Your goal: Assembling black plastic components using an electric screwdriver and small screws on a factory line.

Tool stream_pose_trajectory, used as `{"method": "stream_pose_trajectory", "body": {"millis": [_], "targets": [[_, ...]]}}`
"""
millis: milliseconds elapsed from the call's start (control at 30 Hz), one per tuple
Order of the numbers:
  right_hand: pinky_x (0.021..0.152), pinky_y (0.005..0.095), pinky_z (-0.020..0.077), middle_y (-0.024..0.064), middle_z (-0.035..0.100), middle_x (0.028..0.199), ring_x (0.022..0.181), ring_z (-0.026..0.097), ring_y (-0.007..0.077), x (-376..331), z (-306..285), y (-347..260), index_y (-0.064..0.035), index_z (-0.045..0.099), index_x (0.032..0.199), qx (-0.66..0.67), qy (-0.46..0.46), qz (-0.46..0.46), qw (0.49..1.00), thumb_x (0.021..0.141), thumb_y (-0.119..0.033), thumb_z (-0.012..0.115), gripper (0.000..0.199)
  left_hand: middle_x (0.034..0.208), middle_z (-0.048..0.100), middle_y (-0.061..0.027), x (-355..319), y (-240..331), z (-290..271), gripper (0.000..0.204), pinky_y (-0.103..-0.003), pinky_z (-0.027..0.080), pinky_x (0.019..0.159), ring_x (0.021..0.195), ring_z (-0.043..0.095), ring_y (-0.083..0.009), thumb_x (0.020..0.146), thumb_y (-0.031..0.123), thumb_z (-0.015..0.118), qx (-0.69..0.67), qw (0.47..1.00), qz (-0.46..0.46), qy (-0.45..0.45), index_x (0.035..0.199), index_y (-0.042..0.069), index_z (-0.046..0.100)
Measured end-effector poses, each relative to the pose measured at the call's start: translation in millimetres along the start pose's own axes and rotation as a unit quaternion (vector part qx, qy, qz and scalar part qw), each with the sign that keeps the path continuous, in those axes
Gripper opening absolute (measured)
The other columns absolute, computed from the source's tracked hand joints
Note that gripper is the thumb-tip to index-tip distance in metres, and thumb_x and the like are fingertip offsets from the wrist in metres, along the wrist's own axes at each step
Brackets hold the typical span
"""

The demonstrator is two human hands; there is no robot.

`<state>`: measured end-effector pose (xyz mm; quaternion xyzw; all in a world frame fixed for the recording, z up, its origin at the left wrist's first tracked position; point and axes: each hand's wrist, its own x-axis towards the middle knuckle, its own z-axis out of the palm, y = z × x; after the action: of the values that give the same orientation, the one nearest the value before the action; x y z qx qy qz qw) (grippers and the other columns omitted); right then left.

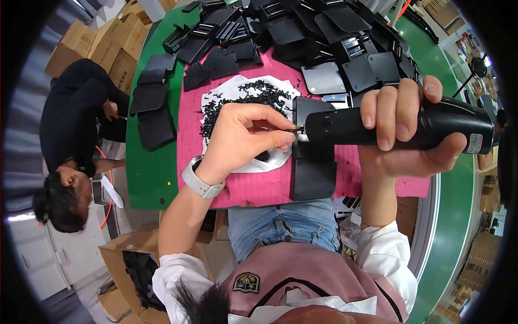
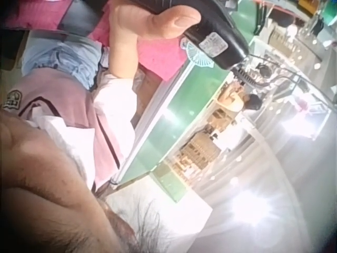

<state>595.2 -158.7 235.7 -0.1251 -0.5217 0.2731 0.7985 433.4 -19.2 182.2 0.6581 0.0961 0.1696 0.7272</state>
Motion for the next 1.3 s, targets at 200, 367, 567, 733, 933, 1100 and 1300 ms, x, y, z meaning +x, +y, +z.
{"method": "stream_pose_trajectory", "body": {"millis": [200,367,567,733,933,1100,1300], "targets": [[0.064,0.0341,0.0399,0.0012,0.047,0.069,0.053,0.045,0.0143,-2,-6,0,-0.0056,0.05,0.114,0.073,0.108,-0.007,0.991,0.088,-0.051,0.053,0.053,0.078,0.067,-0.0103,-3,3,1,0.008,-0.023,0.054,0.061,0.066,0.065,-0.013,0.077,-0.005,0.071,-0.038,0.999,-0.003,0.012,0.084,-0.005,0.067],[0.066,0.0356,0.0414,0.0028,0.049,0.072,0.054,0.046,0.0155,5,-22,-1,-0.0072,0.049,0.12,0.074,-0.066,0.021,0.995,0.091,-0.054,0.048,0.055,0.078,0.067,-0.0108,-3,1,7,0.008,-0.023,0.054,0.06,0.064,0.065,-0.013,0.079,-0.005,0.07,-0.059,0.997,-0.039,0.006,0.086,-0.005,0.066],[0.065,0.0341,0.0403,0.0017,0.048,0.07,0.053,0.045,0.0139,1,-21,-2,-0.0075,0.051,0.115,0.151,0.078,0.026,0.985,0.09,-0.052,0.049,0.051,0.074,0.063,-0.0036,-4,-1,16,0.018,-0.021,0.051,0.061,0.066,0.063,-0.0093,0.08,-0.005,0.067,-0.075,0.996,-0.015,-0.045,0.097,-0.004,0.061],[0.065,0.033,0.0399,0.0004,0.045,0.069,0.052,0.044,0.0126,13,-29,-25,-0.0049,0.049,0.115,0.152,-0.021,0.066,0.986,0.089,-0.054,0.048,0.055,0.077,0.062,-0.005,-3,-1,10,0.014,-0.02,0.046,0.058,0.064,0.058,-0.0075,0.083,-0.002,0.058,0.032,0.997,-0.055,-0.04,0.098,-0.003,0.059],[0.058,0.0286,0.0412,0.0008,0.047,0.066,0.048,0.046,0.0111,10,-32,-43,-0.0037,0.044,0.112,0.0,-0.03,0.15,0.988,0.086,-0.048,0.061,0.054,0.071,0.059,-0.0045,-16,-7,12,0.015,-0.02,0.035,0.049,0.054,0.044,-0.0056,0.088,0.012,0.051,-0.24,0.965,-0.102,0.027,0.085,-0.001,0.058],[0.052,0.0266,0.0398,0.0005,0.046,0.064,0.043,0.042,0.0093,4,-22,-38,-0.003,0.043,0.113,-0.069,-0.005,0.155,0.986,0.087,-0.052,0.057,0.057,0.063,0.046,0.0025,-33,-1,44,0.043,-0.023,0.032,0.044,0.054,0.043,-0.0078,0.081,0.039,0.064,0.218,0.976,-0.001,-0.024,0.095,-0.001,0.06],[0.049,0.0263,0.039,0.0012,0.045,0.062,0.042,0.043,0.0095,1,-19,-28,-0.002,0.044,0.113,-0.092,-0.009,0.132,0.987,0.089,-0.051,0.053,0.055,0.059,0.044,0.0016,-38,-12,73,0.087,-0.025,0.038,0.04,0.051,0.046,-0.0108,0.06,0.058,0.072,0.671,0.704,0.231,-0.029,0.116,-0.006,0.058]]}}
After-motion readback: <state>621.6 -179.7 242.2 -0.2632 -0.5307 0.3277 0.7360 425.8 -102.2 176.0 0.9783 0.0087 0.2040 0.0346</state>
